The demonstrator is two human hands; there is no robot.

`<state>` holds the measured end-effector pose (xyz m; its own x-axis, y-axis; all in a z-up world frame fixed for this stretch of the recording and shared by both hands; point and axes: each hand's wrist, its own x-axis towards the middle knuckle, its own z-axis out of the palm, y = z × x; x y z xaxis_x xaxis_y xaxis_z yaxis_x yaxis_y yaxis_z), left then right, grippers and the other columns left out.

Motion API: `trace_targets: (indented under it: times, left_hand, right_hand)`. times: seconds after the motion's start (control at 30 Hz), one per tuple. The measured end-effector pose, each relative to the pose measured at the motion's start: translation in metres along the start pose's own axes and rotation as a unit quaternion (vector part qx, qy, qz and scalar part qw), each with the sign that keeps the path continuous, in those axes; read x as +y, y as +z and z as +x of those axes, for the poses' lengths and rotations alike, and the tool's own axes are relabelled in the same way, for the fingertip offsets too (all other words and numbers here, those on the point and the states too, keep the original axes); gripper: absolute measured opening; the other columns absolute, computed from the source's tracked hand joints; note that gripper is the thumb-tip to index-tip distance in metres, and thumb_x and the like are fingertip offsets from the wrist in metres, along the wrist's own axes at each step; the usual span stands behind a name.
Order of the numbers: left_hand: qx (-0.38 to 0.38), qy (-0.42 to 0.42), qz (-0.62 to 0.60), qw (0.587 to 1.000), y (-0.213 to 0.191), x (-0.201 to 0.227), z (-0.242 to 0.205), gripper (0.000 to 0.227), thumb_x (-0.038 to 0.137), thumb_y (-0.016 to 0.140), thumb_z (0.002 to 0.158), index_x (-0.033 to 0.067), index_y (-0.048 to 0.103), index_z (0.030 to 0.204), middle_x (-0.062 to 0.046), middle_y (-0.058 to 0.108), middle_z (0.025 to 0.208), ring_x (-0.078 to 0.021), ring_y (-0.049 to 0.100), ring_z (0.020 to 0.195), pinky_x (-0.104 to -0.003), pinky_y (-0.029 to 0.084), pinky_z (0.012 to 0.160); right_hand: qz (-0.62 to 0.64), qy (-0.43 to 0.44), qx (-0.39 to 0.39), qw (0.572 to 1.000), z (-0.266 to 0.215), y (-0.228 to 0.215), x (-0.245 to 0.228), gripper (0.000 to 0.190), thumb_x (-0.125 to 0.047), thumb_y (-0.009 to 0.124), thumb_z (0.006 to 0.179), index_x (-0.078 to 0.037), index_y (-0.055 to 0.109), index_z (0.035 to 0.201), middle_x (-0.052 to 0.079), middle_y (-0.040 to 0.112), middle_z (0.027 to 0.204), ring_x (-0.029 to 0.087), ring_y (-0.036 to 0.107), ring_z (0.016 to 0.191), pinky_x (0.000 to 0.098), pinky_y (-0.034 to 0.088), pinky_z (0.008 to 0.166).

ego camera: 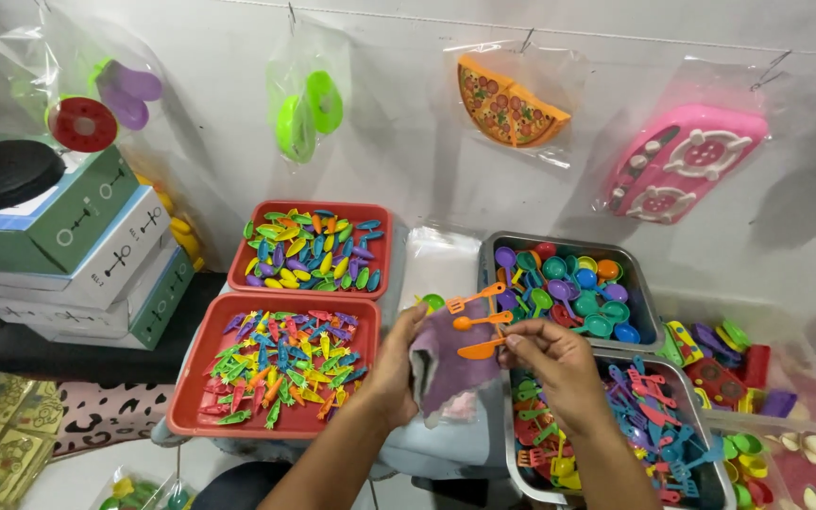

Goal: The person wipes various small plastic toys, including a blue camera, a yellow cup, and orange utensils, using a purple cloth. They then place the cleaned items into a clear plastic bag.

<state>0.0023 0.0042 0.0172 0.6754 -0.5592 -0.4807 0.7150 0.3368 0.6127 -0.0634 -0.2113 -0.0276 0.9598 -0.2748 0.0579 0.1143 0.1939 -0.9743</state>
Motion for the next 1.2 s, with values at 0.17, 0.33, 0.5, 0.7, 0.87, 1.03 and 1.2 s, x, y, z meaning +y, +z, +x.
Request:
trace_targets:
  times: [0.17,0.33,0.5,0.7,0.87,1.03,1.2]
  left_hand:
    - [-0.083,0.022,-0.111,0.990,-0.037,-0.013,0.030,0.061,0.026,0.038,0.089,-0.0062,0.059,0.137,-0.021,0.066,0.121,-0.0244,0.057,0.093,-0.034,0.044,0.088]
    - [-0.113,0.053,-0.015,0.992,-0.027,-0.006,0.018,0.045,-0.007,0.043,0.081,-0.0065,0.065,0.120,-0.014,0.063,0.099,-0.0154,0.051,0.080,-0.025,0.042,0.074]
    - [-0.157,0.108,0.050,0.980,-0.024,-0.013,0.027,0.041,-0.004,0.063,0.090,-0.0076,0.061,0.131,-0.016,0.069,0.112,-0.0158,0.067,0.092,-0.026,0.055,0.088]
    - [-0.009,0.165,0.240,0.957,0.001,-0.004,0.002,0.016,0.001,0.073,0.089,-0.0031,0.071,0.105,-0.014,0.076,0.093,-0.0162,0.070,0.077,-0.027,0.061,0.072]
    - [0.005,0.161,0.304,0.939,0.002,-0.007,0.000,0.019,0.010,0.075,0.089,0.0024,0.074,0.106,-0.010,0.076,0.088,-0.0139,0.069,0.070,-0.026,0.057,0.064]
    - [-0.027,0.211,0.251,0.944,-0.007,-0.017,0.012,0.022,0.018,0.075,0.090,-0.0001,0.076,0.103,-0.010,0.073,0.074,-0.0111,0.062,0.054,-0.022,0.049,0.049]
    - [0.029,0.207,0.275,0.939,-0.005,-0.001,0.007,0.030,0.021,0.061,0.100,0.0002,0.075,0.115,-0.006,0.068,0.080,-0.0086,0.057,0.064,-0.022,0.048,0.058]
  right_hand:
    - [-0.030,0.028,0.051,0.998,0.002,-0.001,-0.003,0.018,0.004,0.066,0.092,0.011,0.072,0.107,0.018,0.072,0.081,0.024,0.070,0.072,0.0344,0.059,0.073]
    - [-0.017,0.024,0.040,0.999,0.005,-0.008,0.004,0.017,0.007,0.066,0.090,0.010,0.072,0.106,0.018,0.073,0.081,0.024,0.070,0.070,0.0332,0.058,0.071]
    - [-0.033,0.031,0.038,0.998,0.004,-0.008,0.005,0.018,0.006,0.067,0.090,0.010,0.073,0.106,0.017,0.073,0.083,0.022,0.068,0.071,0.0326,0.057,0.071]
    - [-0.078,0.044,-0.010,0.996,-0.001,0.007,-0.005,0.026,0.005,0.069,0.086,0.007,0.070,0.112,0.018,0.075,0.094,0.023,0.071,0.082,0.0342,0.060,0.080]
    - [-0.062,0.007,0.018,0.998,-0.001,0.009,0.003,0.018,0.004,0.069,0.090,0.009,0.074,0.106,0.017,0.076,0.092,0.022,0.070,0.084,0.0326,0.057,0.083]
    - [-0.040,0.017,0.005,0.999,0.001,0.004,0.011,0.014,0.006,0.069,0.089,0.010,0.074,0.102,0.017,0.074,0.088,0.020,0.066,0.078,0.0323,0.057,0.079]
    - [-0.043,-0.012,0.053,0.998,0.001,0.002,0.004,0.015,0.004,0.067,0.092,0.008,0.072,0.105,0.016,0.073,0.092,0.019,0.066,0.082,0.0305,0.056,0.081]
